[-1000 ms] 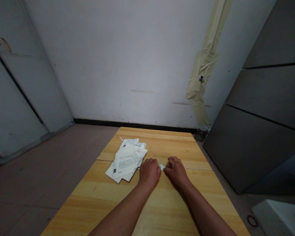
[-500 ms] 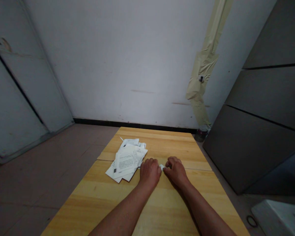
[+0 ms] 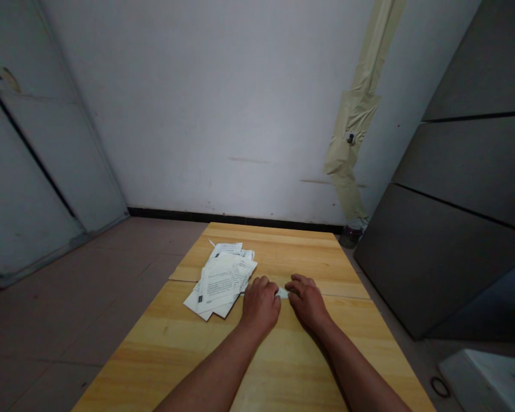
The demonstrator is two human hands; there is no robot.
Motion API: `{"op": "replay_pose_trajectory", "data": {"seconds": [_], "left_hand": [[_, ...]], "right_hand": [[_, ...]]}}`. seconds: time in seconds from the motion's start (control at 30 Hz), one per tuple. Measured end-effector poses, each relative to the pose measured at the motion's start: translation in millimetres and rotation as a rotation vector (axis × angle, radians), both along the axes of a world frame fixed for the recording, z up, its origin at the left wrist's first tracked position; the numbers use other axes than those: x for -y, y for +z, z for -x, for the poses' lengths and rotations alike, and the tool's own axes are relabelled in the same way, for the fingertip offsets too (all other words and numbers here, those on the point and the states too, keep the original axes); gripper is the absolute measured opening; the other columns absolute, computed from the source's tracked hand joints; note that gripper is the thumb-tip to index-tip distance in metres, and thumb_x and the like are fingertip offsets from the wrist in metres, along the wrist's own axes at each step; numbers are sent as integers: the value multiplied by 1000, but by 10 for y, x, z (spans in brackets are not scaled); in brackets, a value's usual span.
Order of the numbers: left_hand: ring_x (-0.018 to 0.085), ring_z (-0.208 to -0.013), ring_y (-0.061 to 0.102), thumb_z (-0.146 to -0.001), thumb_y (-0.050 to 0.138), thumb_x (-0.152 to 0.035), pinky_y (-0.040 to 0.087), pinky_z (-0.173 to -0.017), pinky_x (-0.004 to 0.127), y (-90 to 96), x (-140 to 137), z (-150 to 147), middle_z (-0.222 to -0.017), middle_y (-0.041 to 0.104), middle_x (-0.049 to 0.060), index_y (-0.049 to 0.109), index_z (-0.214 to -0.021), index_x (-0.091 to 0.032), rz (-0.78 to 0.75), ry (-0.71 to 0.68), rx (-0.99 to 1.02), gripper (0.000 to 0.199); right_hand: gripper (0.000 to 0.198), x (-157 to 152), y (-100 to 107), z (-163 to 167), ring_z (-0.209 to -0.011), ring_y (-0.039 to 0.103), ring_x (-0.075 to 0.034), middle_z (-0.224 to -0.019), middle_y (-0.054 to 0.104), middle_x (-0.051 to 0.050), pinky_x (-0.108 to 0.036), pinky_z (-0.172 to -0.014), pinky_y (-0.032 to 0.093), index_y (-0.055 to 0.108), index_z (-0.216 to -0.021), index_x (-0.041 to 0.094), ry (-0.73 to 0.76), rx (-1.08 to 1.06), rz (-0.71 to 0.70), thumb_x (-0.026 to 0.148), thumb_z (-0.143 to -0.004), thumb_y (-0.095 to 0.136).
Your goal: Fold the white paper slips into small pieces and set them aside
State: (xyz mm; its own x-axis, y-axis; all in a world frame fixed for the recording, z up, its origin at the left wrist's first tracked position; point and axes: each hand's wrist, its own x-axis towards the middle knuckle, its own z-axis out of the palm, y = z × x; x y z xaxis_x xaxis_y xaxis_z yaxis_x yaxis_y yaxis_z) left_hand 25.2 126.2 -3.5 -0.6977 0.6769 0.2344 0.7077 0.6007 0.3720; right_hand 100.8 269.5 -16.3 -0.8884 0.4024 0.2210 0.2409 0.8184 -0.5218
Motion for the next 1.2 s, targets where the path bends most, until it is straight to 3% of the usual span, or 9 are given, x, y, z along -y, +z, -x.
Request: {"op": "replay_pose_trajectory", "data": {"seconds": [0.27, 0.47, 0.7, 0.8, 0.9, 1.03, 1.2], "left_hand": [[20, -90, 55, -76, 58, -10, 37, -77, 31, -24, -4, 27, -89, 64, 3, 62, -83, -21, -129, -10, 88, 14], [16, -79, 54, -74, 55, -5, 36, -69, 27, -58, -13, 16, -77, 60, 0, 57, -76, -21, -293, -80, 148, 16], [15, -75, 52, -73, 58, -9, 37, -68, 25, -82, -28, 33, -76, 56, -2, 59, -90, -20, -428, -40, 235, 20], [15, -76, 52, -77, 56, -12, 37, -70, 26, -63, -17, 38, -75, 57, 0, 58, -76, -19, -419, -81, 190, 8], [15, -73, 52, -78, 53, -13, 36, -68, 26, -47, -17, 37, -71, 57, 0, 55, -67, -19, -441, -89, 182, 13], [13, -65, 49, -74, 54, -14, 35, -62, 24, -47, -29, 41, -65, 53, -3, 52, -65, -20, -531, 19, 228, 11], [12, -65, 48, -73, 52, -13, 34, -61, 23, -43, -27, 39, -65, 51, -3, 48, -64, -20, -554, 34, 187, 12]], "right_hand": [[36, 43, 15, -20, -113, 55, -27, -127, 64, -9, -38, -96, 42, 76, -99, 23, 5, -19, -31, 8, -76, 53], [21, 30, 21, -27, -115, 54, -25, -123, 65, -8, -38, -97, 40, 73, -83, 22, 55, -116, 100, 12, -76, 57], [16, 58, 111, -49, -85, 59, -20, -82, 68, -4, -31, -79, 43, 66, -81, 22, 142, -218, 216, 17, -80, 51], [14, 91, 138, -49, -83, 59, -20, -79, 67, -3, -30, -77, 43, 66, -77, 22, 146, -252, 265, 21, -79, 52], [17, 126, 123, -23, -82, 62, -20, -84, 69, -4, -31, -75, 47, 67, -88, 21, 83, -332, 435, 27, -78, 55], [32, 189, 102, 22, -69, 60, -18, -84, 69, -4, -28, -59, 47, 65, -98, 20, -104, -407, 769, 33, -68, 65], [29, 307, 154, 39, -56, 53, -11, -72, 66, 0, -22, -51, 39, 67, -86, 17, -21, -349, 1172, 30, -60, 74]]}}
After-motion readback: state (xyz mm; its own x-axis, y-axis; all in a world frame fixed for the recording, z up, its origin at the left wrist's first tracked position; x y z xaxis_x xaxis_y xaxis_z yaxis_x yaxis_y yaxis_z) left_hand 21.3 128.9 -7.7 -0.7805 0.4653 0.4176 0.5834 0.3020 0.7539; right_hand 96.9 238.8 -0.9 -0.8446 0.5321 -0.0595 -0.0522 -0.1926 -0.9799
